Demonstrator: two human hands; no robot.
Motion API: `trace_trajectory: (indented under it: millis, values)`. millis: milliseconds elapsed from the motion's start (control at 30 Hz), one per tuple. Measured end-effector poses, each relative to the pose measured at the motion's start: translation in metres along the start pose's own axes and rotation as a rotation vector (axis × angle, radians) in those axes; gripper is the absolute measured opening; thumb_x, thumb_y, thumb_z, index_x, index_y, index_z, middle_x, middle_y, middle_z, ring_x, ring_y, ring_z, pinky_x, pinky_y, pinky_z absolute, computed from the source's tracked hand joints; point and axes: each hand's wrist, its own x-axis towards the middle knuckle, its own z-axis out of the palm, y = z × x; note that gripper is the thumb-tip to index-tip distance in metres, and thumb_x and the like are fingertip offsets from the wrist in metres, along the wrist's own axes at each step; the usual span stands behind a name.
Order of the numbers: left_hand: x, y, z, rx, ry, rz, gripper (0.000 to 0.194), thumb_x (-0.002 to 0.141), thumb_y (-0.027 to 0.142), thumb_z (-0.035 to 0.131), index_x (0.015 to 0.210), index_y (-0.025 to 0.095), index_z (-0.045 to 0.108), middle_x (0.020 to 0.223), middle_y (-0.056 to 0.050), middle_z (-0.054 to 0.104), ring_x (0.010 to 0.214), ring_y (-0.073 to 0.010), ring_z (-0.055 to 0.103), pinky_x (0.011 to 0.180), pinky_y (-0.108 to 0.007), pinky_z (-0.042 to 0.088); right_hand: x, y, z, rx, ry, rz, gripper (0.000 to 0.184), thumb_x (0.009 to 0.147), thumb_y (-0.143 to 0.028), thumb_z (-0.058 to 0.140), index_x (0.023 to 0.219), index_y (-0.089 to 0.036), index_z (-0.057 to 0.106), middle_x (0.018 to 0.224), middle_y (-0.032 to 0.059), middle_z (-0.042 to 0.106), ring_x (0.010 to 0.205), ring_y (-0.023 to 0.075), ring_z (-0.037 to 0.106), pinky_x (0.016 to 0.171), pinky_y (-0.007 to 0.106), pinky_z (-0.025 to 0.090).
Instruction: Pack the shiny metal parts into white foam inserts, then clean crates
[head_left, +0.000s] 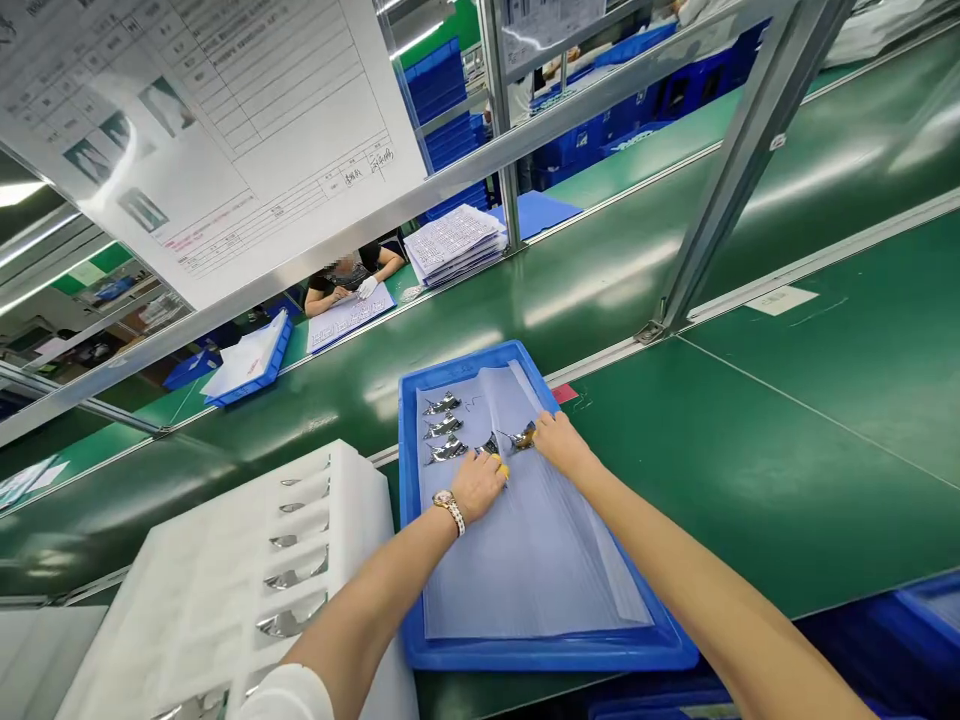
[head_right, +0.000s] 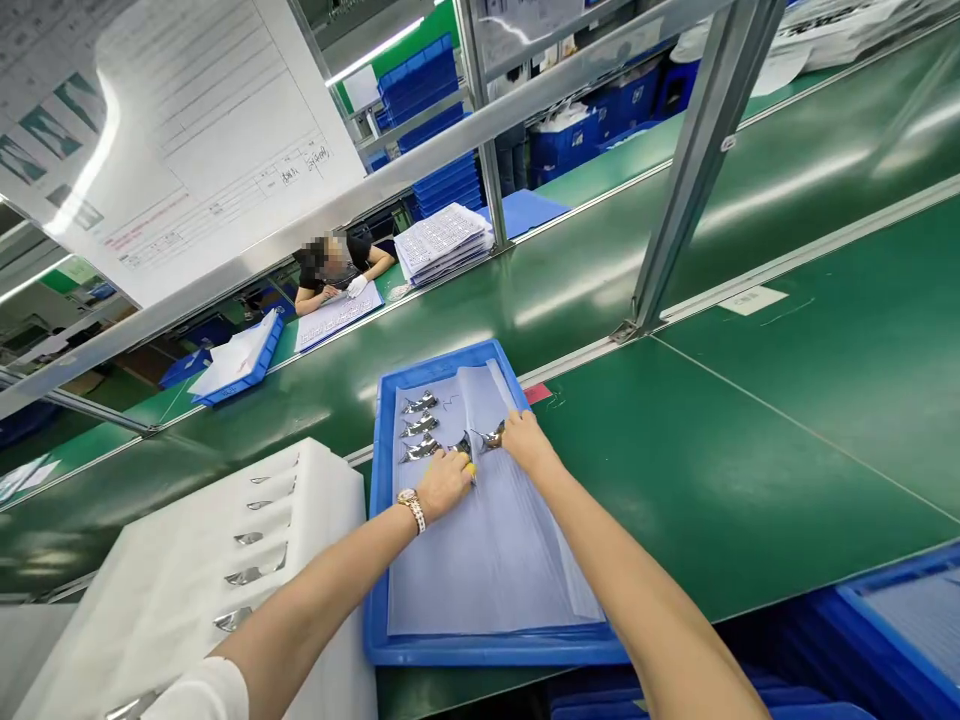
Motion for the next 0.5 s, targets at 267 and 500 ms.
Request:
trace_trajectory:
  millis: [267,500]
  values:
    - [0.009,0.001,-0.002,-0.011,-0.081,0.122,0.036,0.102,0.021,0.031,0.102,0.018,0.066,0.105,-0.013,0.068,0.104,-0.027,0.059,0.094,-0.043,0.041,0.009,0.001,0.003,0.008,0.034,-0.039,0.029,0.085,-0.004,0.047,0.087,-0.01,0.075,0.095,0.0204,0.068,0.098,0.0313,0.051,0.075,0.042,0.034]
    - [0.0,0.002,-0.008,-0.218,-0.056,0.007,0.022,0.094,0.012,0.044,0.093,0.013,0.066,0.102,-0.018,0.07,0.097,-0.0301,0.067,0.09,-0.045,0.048,-0.002,-0.005,-0.03,-0.017,0.082,-0.154,0.03,0.09,-0.005,0.044,0.094,-0.009,0.074,0.098,0.0161,0.068,0.102,0.0272,0.053,0.078,0.039,0.036]
